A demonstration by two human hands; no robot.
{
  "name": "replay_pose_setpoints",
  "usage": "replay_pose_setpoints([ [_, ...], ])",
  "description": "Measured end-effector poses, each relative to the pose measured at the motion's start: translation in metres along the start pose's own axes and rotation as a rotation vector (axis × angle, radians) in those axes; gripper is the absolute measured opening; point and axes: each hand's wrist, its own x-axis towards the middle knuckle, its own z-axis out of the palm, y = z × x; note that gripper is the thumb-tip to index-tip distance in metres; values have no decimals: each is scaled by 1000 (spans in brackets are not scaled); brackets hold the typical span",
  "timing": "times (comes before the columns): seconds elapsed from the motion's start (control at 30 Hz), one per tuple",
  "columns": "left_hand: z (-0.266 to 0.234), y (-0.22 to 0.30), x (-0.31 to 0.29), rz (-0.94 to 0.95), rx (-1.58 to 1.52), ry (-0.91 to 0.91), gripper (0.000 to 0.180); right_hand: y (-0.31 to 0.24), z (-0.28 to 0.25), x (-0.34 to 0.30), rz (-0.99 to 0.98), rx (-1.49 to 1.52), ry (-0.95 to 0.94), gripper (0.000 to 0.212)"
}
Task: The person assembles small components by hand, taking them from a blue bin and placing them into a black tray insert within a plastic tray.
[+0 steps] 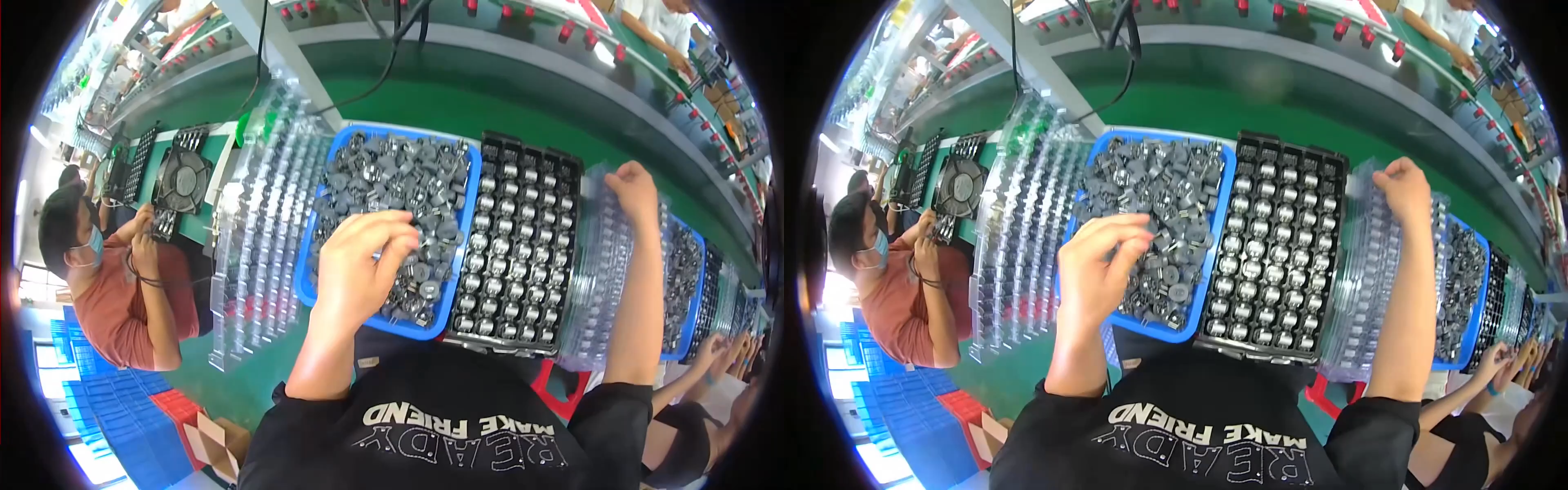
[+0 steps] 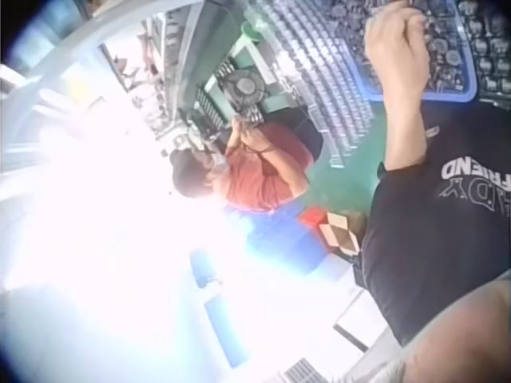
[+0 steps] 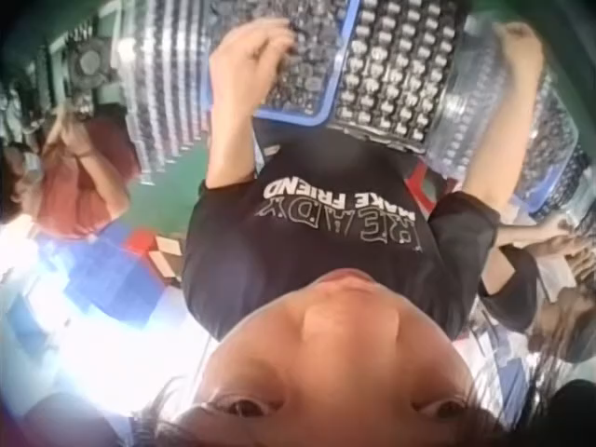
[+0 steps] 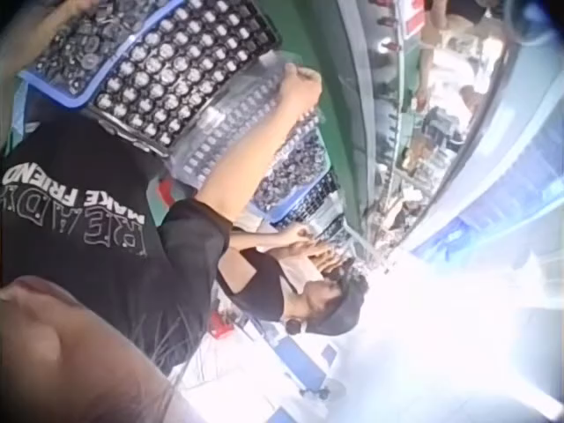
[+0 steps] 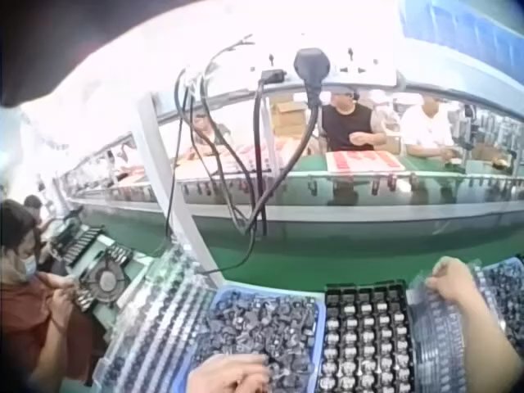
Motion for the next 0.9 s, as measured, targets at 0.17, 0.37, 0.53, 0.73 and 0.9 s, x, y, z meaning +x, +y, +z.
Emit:
replay_pose_setpoints([
  [0.17,30,-26,32,3,305,-89,30,-26,4,-28,-25,-3,112,14],
  [0.37,24,-33,44,-5,385,-218,27,-46,-6,-35,-56,-55,65,16],
  [0.53,16,-27,37,-38,228,-128,31,-2,7,-19,-278,-88,224,15],
  [0.73,19,-22,15,-276,-125,19,36,-57,-27,-77,-31,651,89,17],
  [0.9,39,-1,-10,-306,-951,-104,36,-125,-38,-176,-189,737,-84,17],
])
